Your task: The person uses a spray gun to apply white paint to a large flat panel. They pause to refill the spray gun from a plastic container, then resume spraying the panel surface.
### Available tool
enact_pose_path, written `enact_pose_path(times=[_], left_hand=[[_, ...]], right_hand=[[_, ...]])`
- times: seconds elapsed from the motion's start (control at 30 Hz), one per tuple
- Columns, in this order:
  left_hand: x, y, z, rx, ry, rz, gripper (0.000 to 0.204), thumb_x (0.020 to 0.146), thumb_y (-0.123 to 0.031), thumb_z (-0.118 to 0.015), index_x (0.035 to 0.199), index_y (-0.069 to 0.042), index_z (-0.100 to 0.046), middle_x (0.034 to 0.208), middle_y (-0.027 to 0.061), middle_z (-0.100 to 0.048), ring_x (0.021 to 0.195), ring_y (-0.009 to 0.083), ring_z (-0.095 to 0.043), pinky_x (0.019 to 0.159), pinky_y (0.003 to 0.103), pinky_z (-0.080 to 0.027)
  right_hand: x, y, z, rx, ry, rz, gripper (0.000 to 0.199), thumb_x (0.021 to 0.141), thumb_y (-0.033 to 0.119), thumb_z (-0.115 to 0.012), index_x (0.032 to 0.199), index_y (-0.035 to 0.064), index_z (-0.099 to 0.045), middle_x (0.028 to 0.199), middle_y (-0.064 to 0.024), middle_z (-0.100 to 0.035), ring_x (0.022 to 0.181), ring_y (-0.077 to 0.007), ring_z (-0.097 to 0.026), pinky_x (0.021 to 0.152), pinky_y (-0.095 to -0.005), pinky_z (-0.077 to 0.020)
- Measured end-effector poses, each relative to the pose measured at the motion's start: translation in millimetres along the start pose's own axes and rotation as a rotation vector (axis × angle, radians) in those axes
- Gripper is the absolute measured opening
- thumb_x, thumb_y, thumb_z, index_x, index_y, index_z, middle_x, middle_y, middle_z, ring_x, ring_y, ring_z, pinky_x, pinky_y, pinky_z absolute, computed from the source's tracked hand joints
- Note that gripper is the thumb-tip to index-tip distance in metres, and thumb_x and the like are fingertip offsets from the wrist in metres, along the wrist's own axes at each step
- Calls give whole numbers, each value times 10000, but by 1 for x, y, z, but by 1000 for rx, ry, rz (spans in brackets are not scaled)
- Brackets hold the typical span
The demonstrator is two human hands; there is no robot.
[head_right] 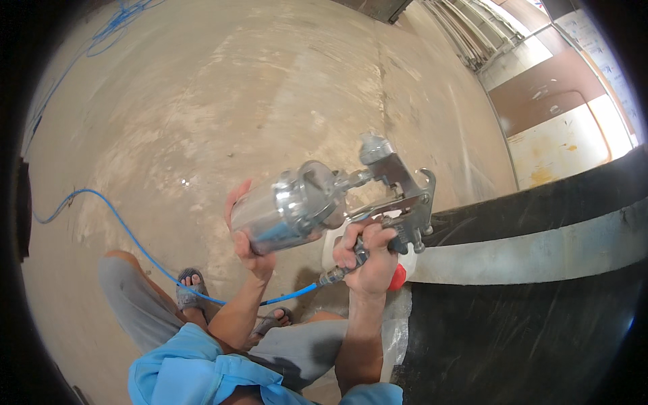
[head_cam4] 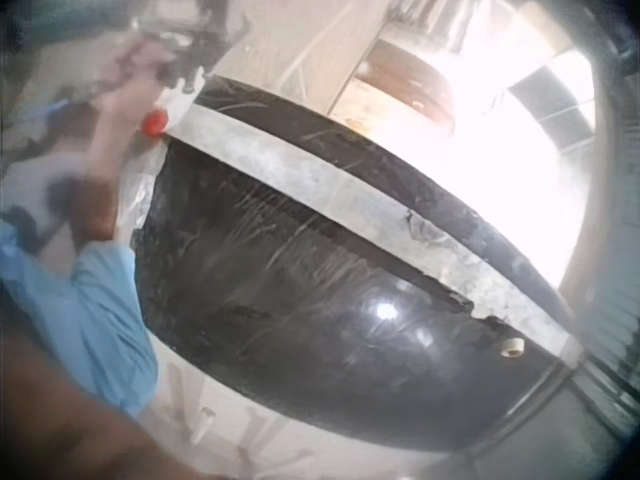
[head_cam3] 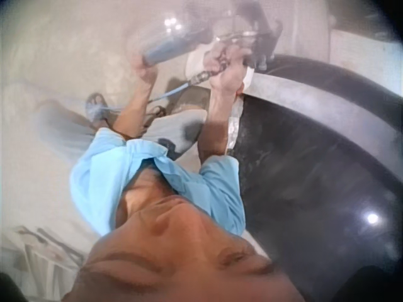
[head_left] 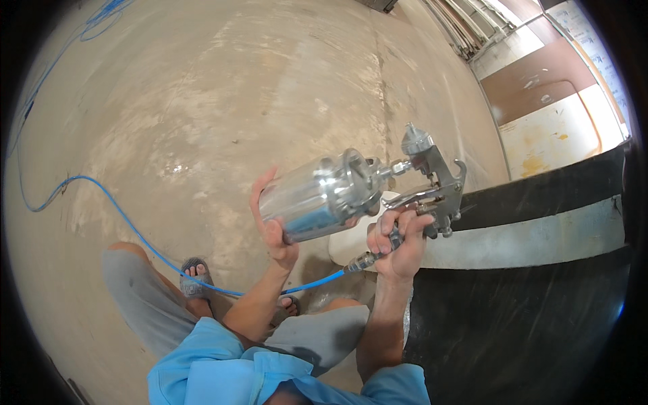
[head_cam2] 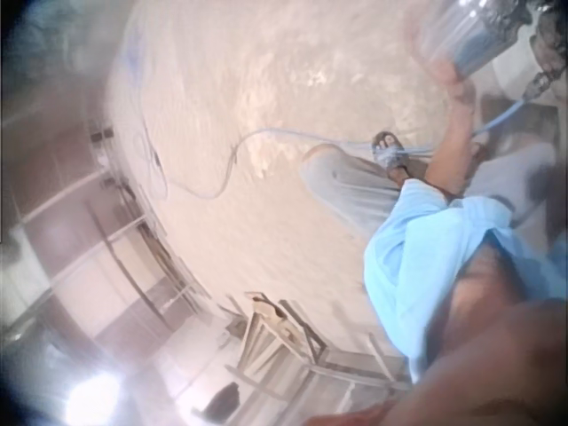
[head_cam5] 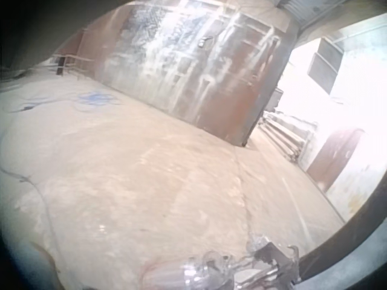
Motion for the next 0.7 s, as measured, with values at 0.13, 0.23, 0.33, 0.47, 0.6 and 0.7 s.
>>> enact_pose_path(times=[0.13, 0.23, 0.33, 0.47, 0.6, 0.7], left_hand=[[-12, 31, 4, -426, -64, 795, 669, 975, -499, -449, 1453, -32, -408, 1395, 171, -514, 1279, 322, -510, 1094, 470, -397], [-13, 36, 8, -426, -142, 952, 670, 973, -487, -455, 1458, -29, -396, 1354, 170, -548, 1250, 324, -536, 1071, 475, -422], [4, 28, 6, -219, -86, 513, 685, 959, -479, -464, 1461, -20, -383, 1331, 162, -547, 1237, 304, -539, 1065, 450, -423], [10, 20, -7, -45, 10, 90, 732, 928, -484, -476, 1470, -11, -343, 1318, 143, -516, 1238, 264, -519, 1073, 404, -397], [5, 12, -6, -47, 9, -42, 777, 909, -497, -479, 1488, -14, -289, 1354, 147, -469, 1267, 261, -483, 1083, 385, -376], [8, -3, -10, 132, 68, -209, 790, 895, -516, -480, 1482, -27, -276, 1394, 178, -432, 1292, 287, -453, 1079, 404, -381]], right_hand=[[-5, 7, -15, -187, 356, 125, 521, 978, 506, -552, 718, 77, -413, 742, -108, -552, 465, -141, -408, 432, -283, -337], [0, 1, -3, -86, 202, 79, 498, 972, 506, -561, 748, 80, -432, 733, -88, -544, 485, -130, -414, 441, -278, -338], [2, -6, 5, 23, 48, 11, 478, 990, 527, -503, 761, 115, -422, 727, -51, -513, 497, -115, -409, 473, -289, -359], [-3, -5, 5, 86, -30, 0, 479, 993, 542, -487, 761, 134, -390, 742, -43, -500, 500, -120, -409, 500, -316, -361], [-3, -4, 1, 43, -52, -27, 470, 998, 532, -485, 767, 133, -399, 746, -40, -500, 498, -126, -398, 503, -310, -358], [-4, -7, -1, 190, -106, -90, 462, 1002, 522, -488, 767, 133, -405, 748, -36, -506, 496, -135, -397, 503, -315, -358]])
Point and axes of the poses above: each hand's wrist, its own x-axis towards the middle knuckle, its own z-axis out of the back of the hand, y = z × x, the point moved 7 cm from there along x, towards the middle knuckle
